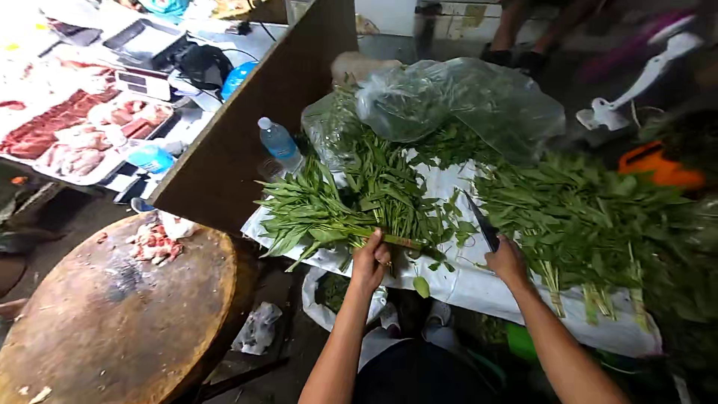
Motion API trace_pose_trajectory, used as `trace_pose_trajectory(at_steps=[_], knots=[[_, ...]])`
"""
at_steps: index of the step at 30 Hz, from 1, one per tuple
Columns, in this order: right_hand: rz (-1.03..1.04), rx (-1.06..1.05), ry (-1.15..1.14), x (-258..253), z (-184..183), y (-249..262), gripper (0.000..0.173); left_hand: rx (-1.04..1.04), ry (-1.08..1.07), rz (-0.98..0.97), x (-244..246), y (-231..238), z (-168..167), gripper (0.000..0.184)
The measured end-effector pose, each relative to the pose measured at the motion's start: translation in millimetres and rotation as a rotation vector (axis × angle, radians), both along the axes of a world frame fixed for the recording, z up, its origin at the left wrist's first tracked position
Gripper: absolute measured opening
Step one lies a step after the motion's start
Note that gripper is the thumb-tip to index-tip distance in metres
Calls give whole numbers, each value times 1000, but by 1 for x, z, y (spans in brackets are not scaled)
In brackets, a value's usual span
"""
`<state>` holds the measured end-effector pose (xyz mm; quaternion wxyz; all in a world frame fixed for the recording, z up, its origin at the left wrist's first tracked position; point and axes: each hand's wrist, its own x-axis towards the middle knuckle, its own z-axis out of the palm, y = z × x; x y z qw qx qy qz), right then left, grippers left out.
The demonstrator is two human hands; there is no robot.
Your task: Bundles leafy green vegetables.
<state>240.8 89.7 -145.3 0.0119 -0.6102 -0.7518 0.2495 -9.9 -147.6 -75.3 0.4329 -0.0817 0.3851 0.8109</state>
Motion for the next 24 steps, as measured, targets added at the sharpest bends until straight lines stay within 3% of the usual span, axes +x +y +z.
trace_pose_trajectory(at_steps=[4, 10, 16, 24], knots=[[-68, -87, 46, -3, 38, -9, 50, -53, -28, 38, -1, 10, -2, 8], [296, -86, 234, 19, 75, -63, 37, -91, -1, -20, -5, 19, -7, 6], [576, -178, 214, 28, 89, -82, 41, -26, 58, -184, -7, 5, -10, 7], [678, -209, 107, 24, 94, -72, 40, 111, 111, -284, -9, -7, -12, 10]])
